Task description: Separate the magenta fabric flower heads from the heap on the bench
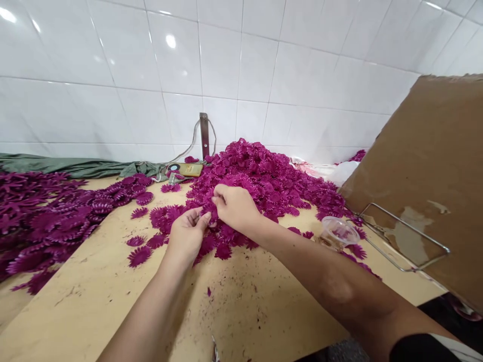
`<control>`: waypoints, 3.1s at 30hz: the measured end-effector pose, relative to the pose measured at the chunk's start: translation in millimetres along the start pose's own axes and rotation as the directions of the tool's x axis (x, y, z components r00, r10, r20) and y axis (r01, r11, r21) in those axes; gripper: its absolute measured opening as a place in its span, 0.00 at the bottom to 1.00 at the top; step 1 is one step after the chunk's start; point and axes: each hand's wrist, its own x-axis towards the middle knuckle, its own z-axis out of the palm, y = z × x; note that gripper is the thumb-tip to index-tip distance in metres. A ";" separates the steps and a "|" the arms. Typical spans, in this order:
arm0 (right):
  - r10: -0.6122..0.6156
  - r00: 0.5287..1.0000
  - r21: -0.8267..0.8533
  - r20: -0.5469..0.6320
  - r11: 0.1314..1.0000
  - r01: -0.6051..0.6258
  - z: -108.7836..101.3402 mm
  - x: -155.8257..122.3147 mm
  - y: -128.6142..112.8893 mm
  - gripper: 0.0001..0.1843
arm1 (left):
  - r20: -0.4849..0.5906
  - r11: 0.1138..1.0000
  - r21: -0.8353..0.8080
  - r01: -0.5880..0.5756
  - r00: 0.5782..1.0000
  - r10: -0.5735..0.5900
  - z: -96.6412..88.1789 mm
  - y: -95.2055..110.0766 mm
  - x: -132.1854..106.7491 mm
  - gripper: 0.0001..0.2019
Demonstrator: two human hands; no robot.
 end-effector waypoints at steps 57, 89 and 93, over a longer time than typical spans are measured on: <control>-0.071 0.957 0.241 0.281 0.970 0.002 -9.1 18.3 -4.0 0.18 | -0.038 0.999 0.044 -0.011 0.999 0.013 -14.5 -12.2 15.9 0.19; -0.337 0.919 0.333 0.205 0.907 0.258 0.1 12.3 -2.3 0.16 | -0.090 0.997 0.057 0.051 0.995 -0.045 -15.5 -9.9 9.9 0.11; -0.249 0.962 0.254 0.115 0.943 0.213 10.5 11.0 -3.6 0.05 | -0.018 0.995 0.098 0.000 1.000 0.001 -13.7 -7.2 6.8 0.15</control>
